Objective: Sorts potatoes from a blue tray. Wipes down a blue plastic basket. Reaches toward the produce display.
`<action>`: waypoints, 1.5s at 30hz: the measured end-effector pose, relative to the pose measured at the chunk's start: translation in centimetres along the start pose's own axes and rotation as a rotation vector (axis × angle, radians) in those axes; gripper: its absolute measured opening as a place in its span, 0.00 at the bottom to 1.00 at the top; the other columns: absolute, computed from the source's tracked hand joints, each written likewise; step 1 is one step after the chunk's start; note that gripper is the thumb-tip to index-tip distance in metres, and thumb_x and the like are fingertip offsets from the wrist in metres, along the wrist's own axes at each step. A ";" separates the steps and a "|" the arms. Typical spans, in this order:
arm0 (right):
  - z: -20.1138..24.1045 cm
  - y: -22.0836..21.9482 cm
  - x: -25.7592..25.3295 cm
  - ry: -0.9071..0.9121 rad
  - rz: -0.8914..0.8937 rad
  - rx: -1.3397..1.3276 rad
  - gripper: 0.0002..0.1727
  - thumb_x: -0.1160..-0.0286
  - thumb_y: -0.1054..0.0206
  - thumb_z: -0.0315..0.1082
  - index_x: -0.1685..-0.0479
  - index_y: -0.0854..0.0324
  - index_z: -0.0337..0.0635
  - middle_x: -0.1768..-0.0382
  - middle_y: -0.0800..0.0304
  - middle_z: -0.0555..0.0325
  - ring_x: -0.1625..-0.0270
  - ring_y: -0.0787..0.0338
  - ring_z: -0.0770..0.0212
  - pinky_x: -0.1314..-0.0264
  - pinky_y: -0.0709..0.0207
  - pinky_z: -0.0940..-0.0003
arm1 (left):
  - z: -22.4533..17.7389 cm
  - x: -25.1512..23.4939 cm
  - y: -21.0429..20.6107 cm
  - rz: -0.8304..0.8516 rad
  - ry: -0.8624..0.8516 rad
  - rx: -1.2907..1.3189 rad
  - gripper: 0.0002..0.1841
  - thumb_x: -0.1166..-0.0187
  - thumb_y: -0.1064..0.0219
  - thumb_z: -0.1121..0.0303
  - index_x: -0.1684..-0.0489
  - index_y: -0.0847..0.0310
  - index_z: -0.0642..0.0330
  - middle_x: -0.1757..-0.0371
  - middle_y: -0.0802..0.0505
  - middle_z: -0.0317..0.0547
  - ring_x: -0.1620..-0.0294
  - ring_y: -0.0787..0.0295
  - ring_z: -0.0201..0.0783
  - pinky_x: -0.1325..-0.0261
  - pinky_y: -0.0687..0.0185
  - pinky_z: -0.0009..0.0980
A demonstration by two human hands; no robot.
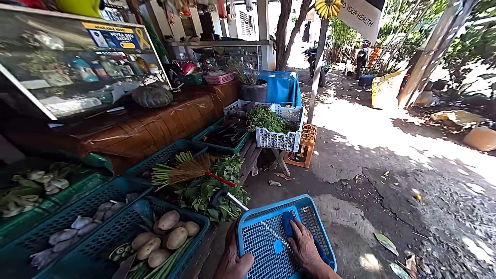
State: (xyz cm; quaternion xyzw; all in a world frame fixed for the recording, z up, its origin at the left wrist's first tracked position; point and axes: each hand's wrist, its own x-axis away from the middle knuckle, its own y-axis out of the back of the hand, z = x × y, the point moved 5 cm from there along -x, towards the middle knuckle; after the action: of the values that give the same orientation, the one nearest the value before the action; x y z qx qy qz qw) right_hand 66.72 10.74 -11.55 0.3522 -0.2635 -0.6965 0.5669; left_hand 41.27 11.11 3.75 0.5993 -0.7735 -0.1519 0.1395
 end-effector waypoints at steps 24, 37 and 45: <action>-1.3 -0.1 0.0 -0.018 -0.003 0.026 0.35 0.15 0.42 0.50 0.12 0.33 0.44 0.13 0.33 0.43 0.13 0.32 0.38 0.10 0.49 0.34 | -0.2 -0.4 -0.7 0.042 -0.018 -0.070 0.54 0.43 0.30 0.67 0.05 0.54 0.59 0.06 0.45 0.58 0.08 0.45 0.42 0.11 0.43 0.38; -1.7 0.0 0.1 0.002 -0.049 0.033 0.35 0.17 0.42 0.51 0.14 0.31 0.41 0.15 0.30 0.41 0.14 0.29 0.37 0.13 0.46 0.32 | -1.5 0.0 -0.9 0.054 0.011 -0.105 0.53 0.39 0.31 0.67 0.05 0.55 0.59 0.06 0.46 0.58 0.07 0.47 0.45 0.10 0.44 0.41; -2.0 0.0 0.3 0.023 -0.097 0.034 0.36 0.19 0.41 0.52 0.16 0.29 0.37 0.16 0.29 0.38 0.15 0.28 0.35 0.13 0.44 0.31 | -0.2 -0.7 -1.3 0.086 -0.012 -0.080 0.54 0.41 0.30 0.65 0.04 0.55 0.51 0.04 0.50 0.55 0.07 0.46 0.44 0.12 0.40 0.41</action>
State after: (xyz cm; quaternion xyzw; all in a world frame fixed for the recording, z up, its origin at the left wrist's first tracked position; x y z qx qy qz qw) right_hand 68.25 10.48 -12.77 0.3821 -0.2514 -0.7144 0.5295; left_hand 42.64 11.51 3.37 0.5587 -0.7926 -0.1803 0.1650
